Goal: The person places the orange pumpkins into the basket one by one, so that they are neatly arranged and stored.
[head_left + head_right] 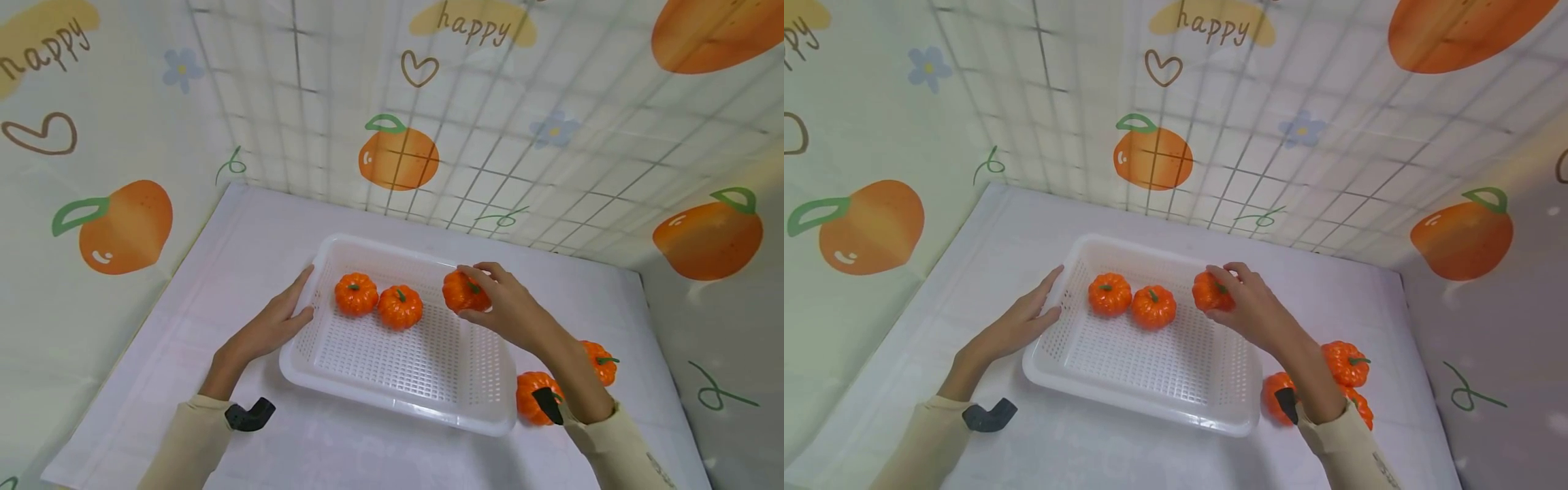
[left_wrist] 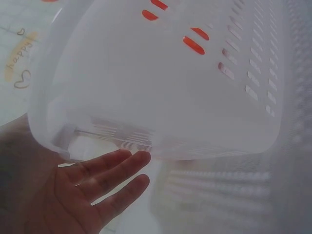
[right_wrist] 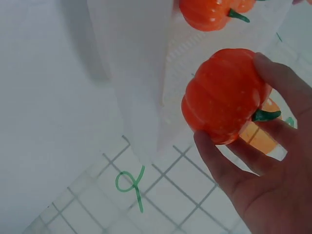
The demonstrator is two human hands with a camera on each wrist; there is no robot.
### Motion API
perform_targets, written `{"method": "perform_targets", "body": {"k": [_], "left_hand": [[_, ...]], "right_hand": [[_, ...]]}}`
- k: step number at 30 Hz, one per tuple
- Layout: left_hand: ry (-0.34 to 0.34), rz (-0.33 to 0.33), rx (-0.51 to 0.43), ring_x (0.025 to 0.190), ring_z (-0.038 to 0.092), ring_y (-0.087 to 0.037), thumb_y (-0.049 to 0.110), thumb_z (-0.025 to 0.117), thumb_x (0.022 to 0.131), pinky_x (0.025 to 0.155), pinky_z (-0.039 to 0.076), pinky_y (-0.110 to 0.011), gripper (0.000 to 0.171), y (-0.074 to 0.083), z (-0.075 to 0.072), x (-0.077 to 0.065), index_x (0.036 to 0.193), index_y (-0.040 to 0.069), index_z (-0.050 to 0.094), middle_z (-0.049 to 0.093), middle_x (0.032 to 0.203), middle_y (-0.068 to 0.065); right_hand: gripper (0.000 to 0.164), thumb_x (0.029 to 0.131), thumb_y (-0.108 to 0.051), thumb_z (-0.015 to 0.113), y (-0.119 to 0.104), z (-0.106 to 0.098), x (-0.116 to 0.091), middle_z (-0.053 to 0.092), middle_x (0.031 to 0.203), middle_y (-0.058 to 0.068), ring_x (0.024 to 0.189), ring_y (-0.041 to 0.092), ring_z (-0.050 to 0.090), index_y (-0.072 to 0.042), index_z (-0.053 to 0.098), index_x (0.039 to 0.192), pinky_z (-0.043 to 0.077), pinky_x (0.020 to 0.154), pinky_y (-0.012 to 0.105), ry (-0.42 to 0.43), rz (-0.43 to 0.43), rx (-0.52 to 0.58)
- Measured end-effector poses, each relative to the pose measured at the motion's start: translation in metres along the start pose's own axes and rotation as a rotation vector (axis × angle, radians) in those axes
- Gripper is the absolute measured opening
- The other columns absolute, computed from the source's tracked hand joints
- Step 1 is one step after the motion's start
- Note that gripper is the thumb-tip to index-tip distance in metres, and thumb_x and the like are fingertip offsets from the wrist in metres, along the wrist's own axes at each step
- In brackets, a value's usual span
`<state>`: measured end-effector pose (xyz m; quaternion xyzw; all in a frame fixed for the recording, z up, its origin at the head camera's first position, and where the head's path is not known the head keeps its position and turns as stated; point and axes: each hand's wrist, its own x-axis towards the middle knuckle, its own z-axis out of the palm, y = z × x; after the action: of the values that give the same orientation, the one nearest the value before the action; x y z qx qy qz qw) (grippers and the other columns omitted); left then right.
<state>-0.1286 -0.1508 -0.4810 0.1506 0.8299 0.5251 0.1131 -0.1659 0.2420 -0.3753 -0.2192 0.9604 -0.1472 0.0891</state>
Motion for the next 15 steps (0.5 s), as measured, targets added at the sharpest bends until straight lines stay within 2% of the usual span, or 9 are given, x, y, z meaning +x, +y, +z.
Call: {"method": "perform_targets", "body": {"k": [15], "left_hand": [[0.000,0.001,-0.001,0.146,0.027,-0.026,0.013,0.048,0.103,0.113,0.031,-0.050,0.076,0.000,-0.001,-0.001,0.162,0.022,0.001,0.007,0.166,0.000]], "right_hand": [[0.070,0.084,-0.019,0.081,-0.012,0.020,0.014,0.047,0.139,0.019,0.118,0.040,0.050,-0.010,0.049,0.146,0.055,0.089,0.049,-0.112,-0.053,-0.020]]}}
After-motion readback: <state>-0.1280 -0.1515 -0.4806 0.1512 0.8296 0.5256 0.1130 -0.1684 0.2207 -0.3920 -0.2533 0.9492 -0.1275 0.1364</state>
